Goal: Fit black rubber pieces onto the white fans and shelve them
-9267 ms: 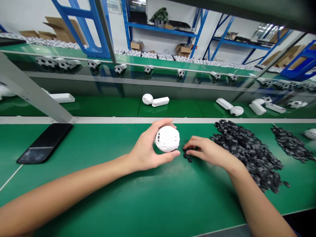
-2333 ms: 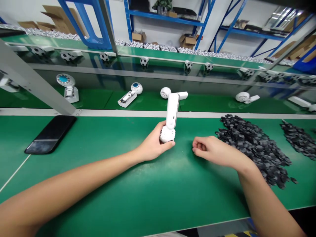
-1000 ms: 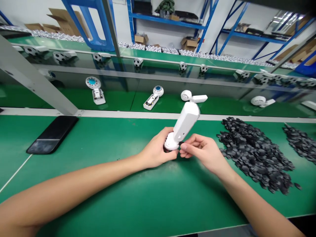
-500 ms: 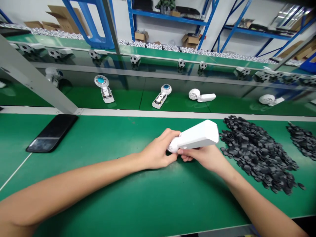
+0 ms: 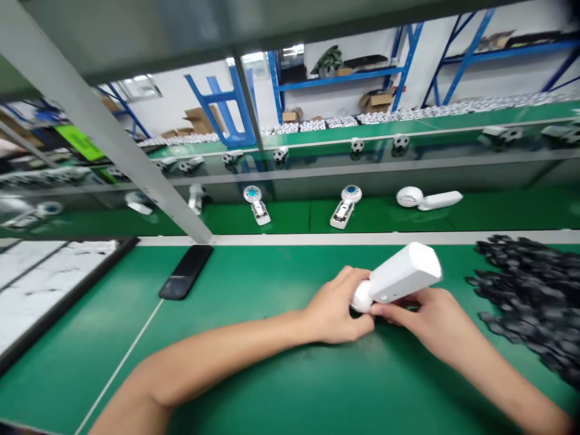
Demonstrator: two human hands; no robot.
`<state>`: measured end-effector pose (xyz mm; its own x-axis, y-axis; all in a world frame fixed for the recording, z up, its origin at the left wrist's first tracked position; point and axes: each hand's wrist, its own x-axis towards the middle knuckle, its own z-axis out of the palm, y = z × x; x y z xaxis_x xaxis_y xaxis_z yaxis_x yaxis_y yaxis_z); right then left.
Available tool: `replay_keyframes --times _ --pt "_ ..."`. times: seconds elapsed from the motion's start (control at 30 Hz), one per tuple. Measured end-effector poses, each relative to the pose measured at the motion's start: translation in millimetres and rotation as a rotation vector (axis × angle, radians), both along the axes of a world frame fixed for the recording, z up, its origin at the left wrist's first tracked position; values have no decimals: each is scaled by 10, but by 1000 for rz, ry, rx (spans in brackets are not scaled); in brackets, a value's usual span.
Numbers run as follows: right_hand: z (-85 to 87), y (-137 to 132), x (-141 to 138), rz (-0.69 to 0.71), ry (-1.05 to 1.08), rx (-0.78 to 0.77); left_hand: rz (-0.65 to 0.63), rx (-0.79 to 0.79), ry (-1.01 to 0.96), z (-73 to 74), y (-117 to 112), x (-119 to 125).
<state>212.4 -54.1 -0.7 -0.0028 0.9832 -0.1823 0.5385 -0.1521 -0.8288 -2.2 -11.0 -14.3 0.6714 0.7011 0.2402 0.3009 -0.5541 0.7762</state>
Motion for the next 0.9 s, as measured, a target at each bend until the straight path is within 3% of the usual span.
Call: replay_keyframes --times 0.23,0.4,0.5,0.63,0.9 --pt "-56 27 -7 42 56 66 -6 -31 -38 11 -16 13" --pt "79 5 -32 210 193 159 -102 -333 -196 16 34 -41" --pt "197 -29 11 321 207 162 -43 -383 -240 4 65 -67" --pt "300 -77 79 366 110 172 31 -411 -229 36 66 -97" --pt "204 18 171 437 16 170 73 -586 -258 70 99 -82"
